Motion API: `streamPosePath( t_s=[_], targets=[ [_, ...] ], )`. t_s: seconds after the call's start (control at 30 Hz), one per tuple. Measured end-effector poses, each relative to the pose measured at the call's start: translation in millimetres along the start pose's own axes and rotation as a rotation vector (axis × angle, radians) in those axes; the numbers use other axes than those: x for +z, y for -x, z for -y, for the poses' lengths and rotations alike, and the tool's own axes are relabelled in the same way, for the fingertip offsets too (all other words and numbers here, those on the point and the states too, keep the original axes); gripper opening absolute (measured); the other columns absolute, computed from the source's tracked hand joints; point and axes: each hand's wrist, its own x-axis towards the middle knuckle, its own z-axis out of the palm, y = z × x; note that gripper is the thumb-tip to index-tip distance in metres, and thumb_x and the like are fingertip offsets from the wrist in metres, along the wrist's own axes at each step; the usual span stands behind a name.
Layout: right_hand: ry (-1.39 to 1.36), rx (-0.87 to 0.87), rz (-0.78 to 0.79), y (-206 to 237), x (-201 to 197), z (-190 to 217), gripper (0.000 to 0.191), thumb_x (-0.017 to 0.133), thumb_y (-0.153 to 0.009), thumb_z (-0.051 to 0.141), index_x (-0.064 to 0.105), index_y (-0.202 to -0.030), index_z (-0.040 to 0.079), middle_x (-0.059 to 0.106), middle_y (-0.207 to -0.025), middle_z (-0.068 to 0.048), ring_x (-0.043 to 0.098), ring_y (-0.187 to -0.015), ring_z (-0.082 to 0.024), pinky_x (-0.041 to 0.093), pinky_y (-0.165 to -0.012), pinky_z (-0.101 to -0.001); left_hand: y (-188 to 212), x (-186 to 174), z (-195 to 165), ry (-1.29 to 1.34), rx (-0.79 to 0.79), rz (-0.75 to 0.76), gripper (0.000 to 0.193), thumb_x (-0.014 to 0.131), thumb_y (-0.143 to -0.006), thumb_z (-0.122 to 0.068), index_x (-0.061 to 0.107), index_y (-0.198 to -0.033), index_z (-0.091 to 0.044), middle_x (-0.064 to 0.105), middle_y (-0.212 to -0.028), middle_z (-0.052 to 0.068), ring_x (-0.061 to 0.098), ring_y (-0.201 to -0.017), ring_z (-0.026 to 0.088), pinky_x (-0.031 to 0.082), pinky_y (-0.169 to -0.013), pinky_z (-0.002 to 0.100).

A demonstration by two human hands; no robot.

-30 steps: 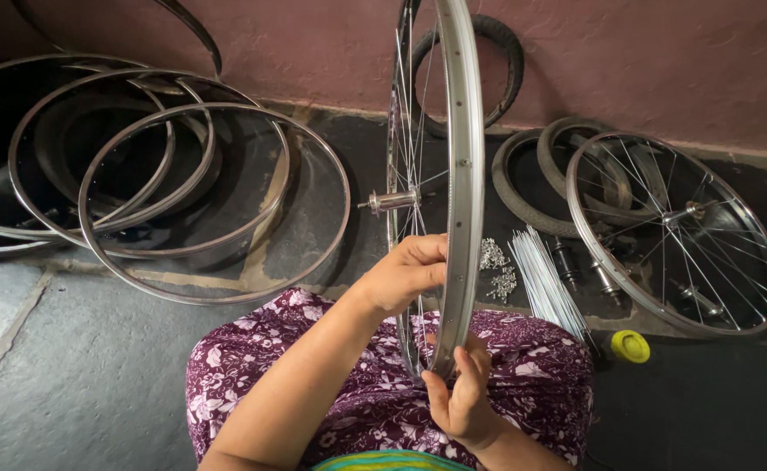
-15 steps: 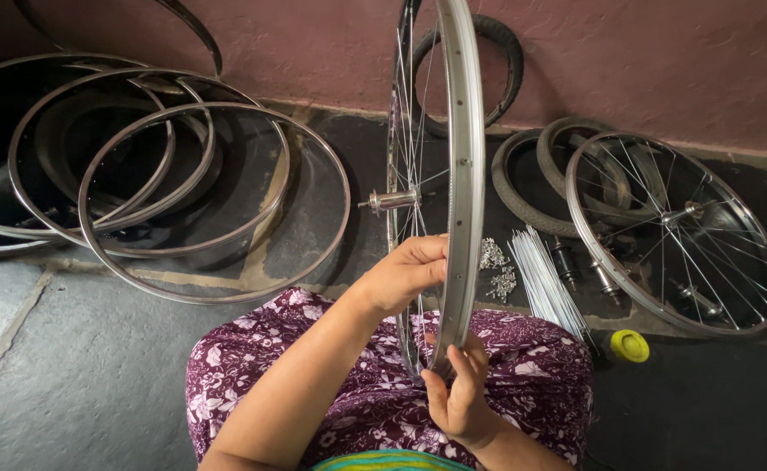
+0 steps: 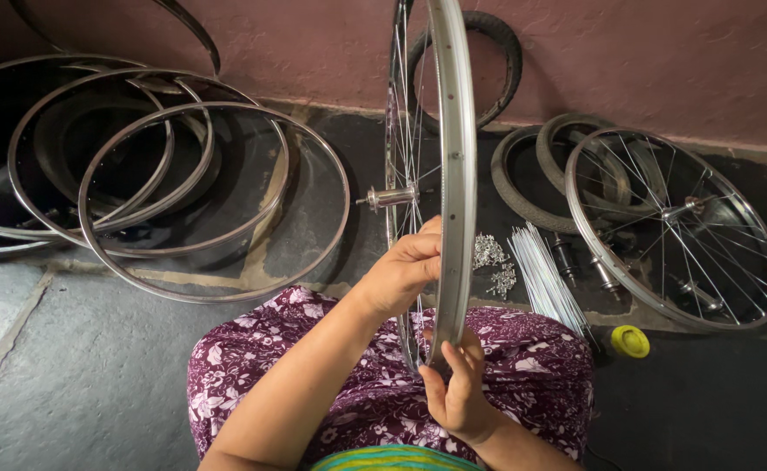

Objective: The person sits on the floor and laces a bicycle wheel by inserting spokes through the hub and rim, then securing them with nipples. The person rotates the wheel to access different spoke holes and continues adding spokes one by one.

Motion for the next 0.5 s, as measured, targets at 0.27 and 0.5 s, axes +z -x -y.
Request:
streamPosePath(
  t_s=[0.27, 0.5],
  targets=[
    [0.089, 0.004, 0.002, 2, 0, 1, 0.064, 0.063, -0.096, -0.001, 0.029, -0.15, 0.001, 0.041, -0.139, -0.03, 0.057, -0.121, -0.034, 0.052, -0.101, -0.0414, -5, 5, -21, 0.049, -0.022, -0.012, 0.032, 0.077, -0.094, -0.033, 0.078, -0.11, -0.006, 0.039, -0.162, 0.004, 0.033, -0.152, 0.022, 0.03, -0.123, 0.044],
    [0.062, 0.015, 0.05, 0, 0, 1, 0.061, 0.061, -0.097, -0.004, 0.03, -0.15, 0.0, 0.061, -0.119, -0.015, 0.058, -0.112, -0.026, 0.046, -0.102, -0.0421, -1, 19, 6, 0.091, 0.215, -0.262, 0.018, 0.081, -0.094, -0.022, 0.08, -0.103, -0.006, 0.035, -0.165, 0.008, 0.03, -0.155, 0.025, 0.029, -0.124, 0.045]
  ],
)
